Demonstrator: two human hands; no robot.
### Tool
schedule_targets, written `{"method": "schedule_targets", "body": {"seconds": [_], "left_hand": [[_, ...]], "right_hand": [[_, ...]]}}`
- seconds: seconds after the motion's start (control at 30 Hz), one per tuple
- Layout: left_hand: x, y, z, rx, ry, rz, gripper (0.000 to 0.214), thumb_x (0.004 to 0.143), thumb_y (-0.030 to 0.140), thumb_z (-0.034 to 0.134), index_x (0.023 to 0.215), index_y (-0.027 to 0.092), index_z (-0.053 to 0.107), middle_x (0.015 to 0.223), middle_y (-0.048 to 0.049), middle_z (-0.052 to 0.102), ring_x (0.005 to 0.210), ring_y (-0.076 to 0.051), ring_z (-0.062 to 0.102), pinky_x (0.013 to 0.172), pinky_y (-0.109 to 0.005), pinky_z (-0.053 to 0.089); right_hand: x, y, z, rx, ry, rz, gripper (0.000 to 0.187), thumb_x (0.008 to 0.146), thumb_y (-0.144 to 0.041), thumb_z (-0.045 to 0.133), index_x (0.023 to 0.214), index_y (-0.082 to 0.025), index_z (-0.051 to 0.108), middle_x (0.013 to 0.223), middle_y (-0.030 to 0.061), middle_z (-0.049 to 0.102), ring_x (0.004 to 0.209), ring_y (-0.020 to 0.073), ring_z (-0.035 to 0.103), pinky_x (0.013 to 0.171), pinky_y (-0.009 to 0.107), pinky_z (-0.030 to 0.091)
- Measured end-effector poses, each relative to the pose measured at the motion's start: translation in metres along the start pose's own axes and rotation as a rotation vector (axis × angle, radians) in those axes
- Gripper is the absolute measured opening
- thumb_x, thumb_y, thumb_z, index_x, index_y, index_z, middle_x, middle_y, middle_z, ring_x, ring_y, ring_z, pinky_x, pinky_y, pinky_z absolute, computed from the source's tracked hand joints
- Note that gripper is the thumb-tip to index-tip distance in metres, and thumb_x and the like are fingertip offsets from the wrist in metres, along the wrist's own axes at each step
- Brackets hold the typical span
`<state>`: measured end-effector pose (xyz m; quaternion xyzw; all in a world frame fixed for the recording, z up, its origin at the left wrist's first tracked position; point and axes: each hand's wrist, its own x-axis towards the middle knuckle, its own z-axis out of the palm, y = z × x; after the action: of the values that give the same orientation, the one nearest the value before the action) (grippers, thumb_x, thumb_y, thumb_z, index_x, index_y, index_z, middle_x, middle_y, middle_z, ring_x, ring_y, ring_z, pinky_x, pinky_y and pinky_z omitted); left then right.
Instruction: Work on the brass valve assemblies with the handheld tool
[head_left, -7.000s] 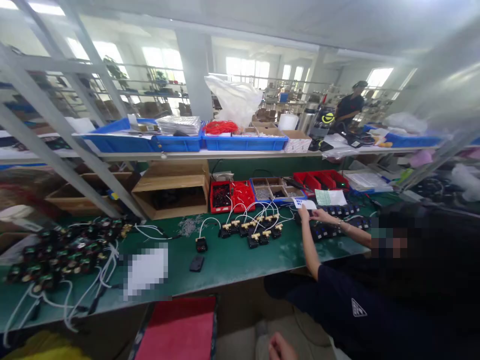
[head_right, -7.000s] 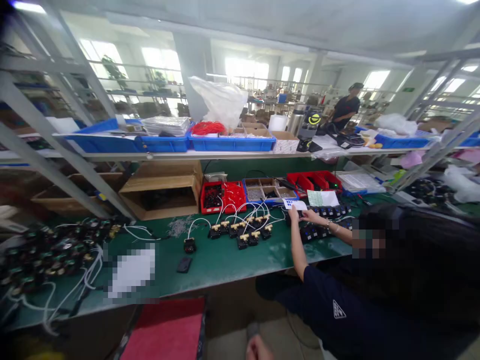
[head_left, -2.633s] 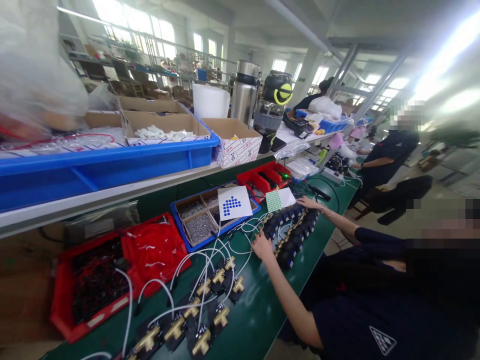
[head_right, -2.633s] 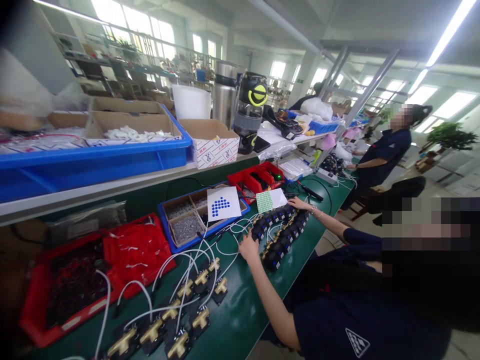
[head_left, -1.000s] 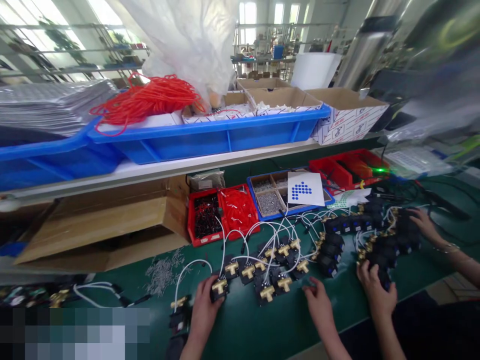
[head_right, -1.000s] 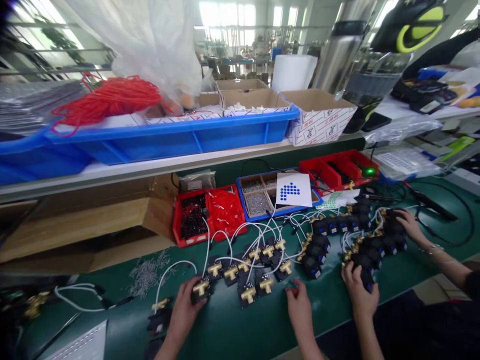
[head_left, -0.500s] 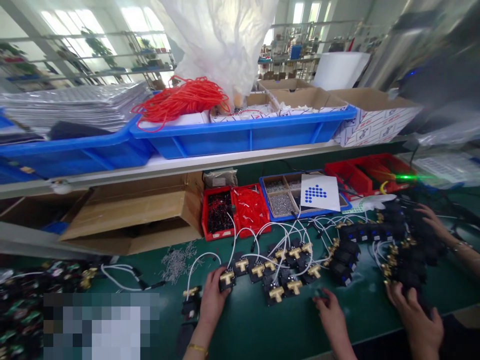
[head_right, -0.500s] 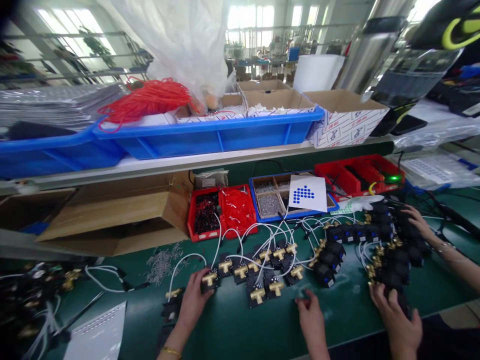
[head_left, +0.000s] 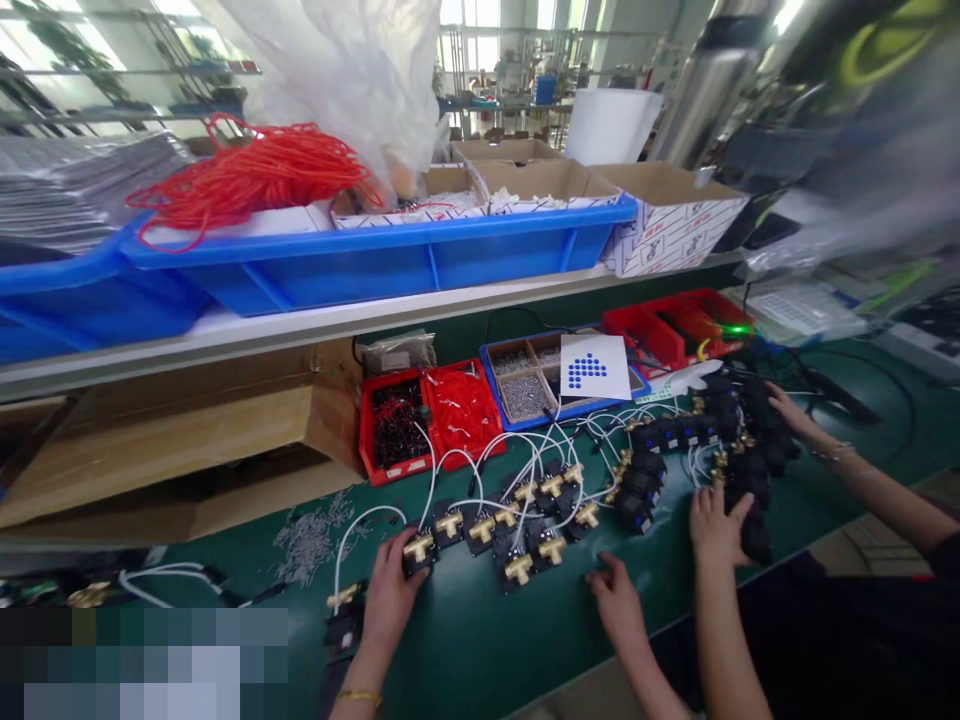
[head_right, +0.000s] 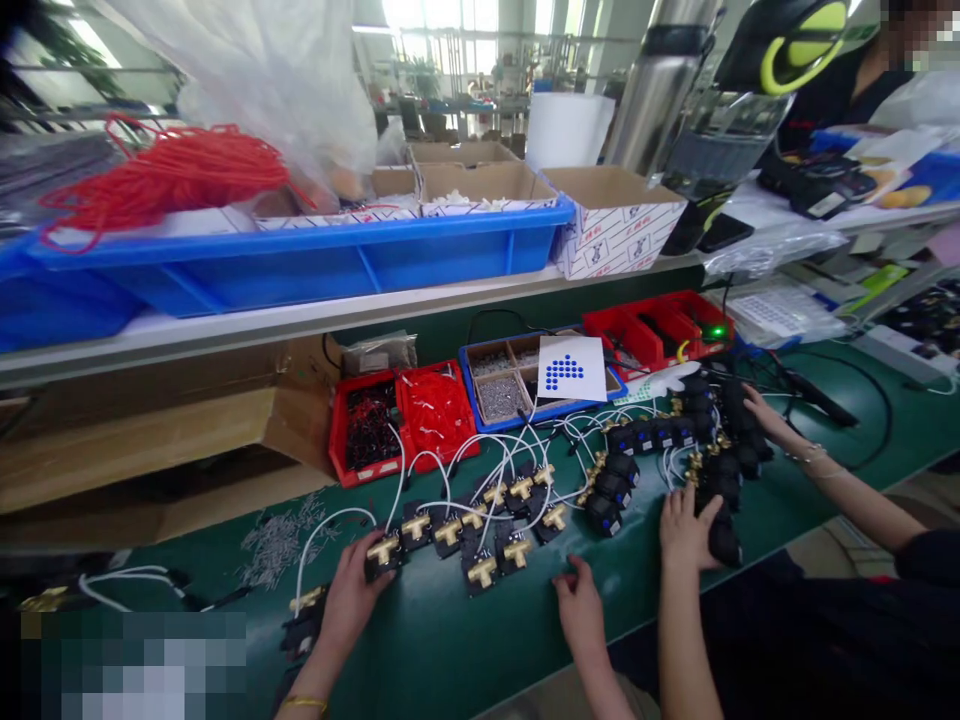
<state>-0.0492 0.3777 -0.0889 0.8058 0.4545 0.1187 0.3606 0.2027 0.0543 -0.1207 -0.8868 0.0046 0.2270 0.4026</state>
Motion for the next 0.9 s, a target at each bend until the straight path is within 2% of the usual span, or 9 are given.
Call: {"method": "schedule_targets", "body": {"seconds": [0.1,0.2,0.3,0.43,0.53,0.6,0.77,0.9], "left_hand": [[0.001,-0.001,0.000,0.015,0.003,0.005,0.056,0.074,0.031,0.060,0.130,0.025,0.058,0.130,-0.0080,0.056,0.118,-0.032,0.061,0.108,-0.051,0.049],[0.000,0.000,0.001,0.038,0.020,0.021,0.057,0.076,0.033,0.058,0.133,0.024,0.057,0.130,-0.0083,0.055,0.119,-0.032,0.060,0.110,-0.051,0.048],[-0.006,0.005,0.003,0.072,0.064,0.041,0.064,0.078,0.036,0.057,0.140,0.023,0.051,0.134,-0.0099,0.053,0.126,-0.033,0.056,0.114,-0.052,0.044],[-0.023,0.013,0.009,0.136,0.186,0.025,0.063,0.085,0.041,0.053,0.142,0.017,0.048,0.135,-0.0154,0.049,0.130,-0.036,0.049,0.116,-0.054,0.041],[-0.041,0.020,0.020,0.175,0.274,-0.024,0.059,0.089,0.048,0.050,0.136,0.012,0.050,0.126,-0.0186,0.049,0.123,-0.040,0.050,0.110,-0.060,0.044],[-0.053,0.025,0.031,0.179,0.290,-0.030,0.055,0.090,0.049,0.048,0.129,0.011,0.053,0.120,-0.0180,0.052,0.119,-0.039,0.052,0.107,-0.060,0.046],[-0.070,0.030,0.063,0.131,0.230,0.034,0.042,0.086,0.047,0.049,0.114,0.016,0.058,0.114,-0.0160,0.058,0.114,-0.037,0.057,0.105,-0.056,0.049],[-0.066,0.025,0.089,0.016,0.076,0.065,0.048,0.080,0.046,0.056,0.121,0.020,0.058,0.120,-0.0142,0.063,0.116,-0.037,0.061,0.107,-0.055,0.050]], "right_hand": [[-0.005,-0.003,0.016,0.003,-0.025,-0.007,0.034,0.101,-0.036,0.063,0.127,-0.015,0.059,0.103,0.0045,0.067,0.085,0.0174,0.067,0.081,0.037,0.059],[0.007,-0.014,0.014,0.010,-0.026,-0.055,0.038,0.103,-0.034,0.061,0.136,-0.017,0.053,0.100,0.0033,0.066,0.085,0.0176,0.067,0.084,0.039,0.058],[0.019,-0.026,0.013,0.007,-0.045,-0.083,0.039,0.102,-0.036,0.062,0.134,-0.017,0.055,0.099,0.0030,0.067,0.082,0.0174,0.067,0.084,0.039,0.058],[0.020,-0.034,0.017,0.006,-0.064,-0.110,0.037,0.101,-0.036,0.061,0.132,-0.017,0.055,0.098,0.0030,0.067,0.082,0.0173,0.066,0.084,0.038,0.057],[0.016,-0.033,0.018,0.011,-0.069,-0.120,0.039,0.102,-0.036,0.061,0.135,-0.017,0.053,0.098,0.0028,0.066,0.083,0.0175,0.066,0.083,0.038,0.057],[0.016,-0.030,0.018,0.011,-0.066,-0.114,0.039,0.102,-0.037,0.060,0.134,-0.017,0.054,0.098,0.0028,0.065,0.083,0.0174,0.065,0.083,0.038,0.057],[0.024,-0.030,0.028,-0.008,-0.102,-0.102,0.035,0.100,-0.038,0.064,0.126,-0.016,0.058,0.092,0.0012,0.065,0.076,0.0152,0.064,0.078,0.035,0.057],[0.025,-0.036,0.040,-0.020,-0.084,-0.107,0.030,0.100,-0.038,0.065,0.120,-0.015,0.061,0.088,-0.0003,0.064,0.072,0.0140,0.063,0.075,0.033,0.057]]}}
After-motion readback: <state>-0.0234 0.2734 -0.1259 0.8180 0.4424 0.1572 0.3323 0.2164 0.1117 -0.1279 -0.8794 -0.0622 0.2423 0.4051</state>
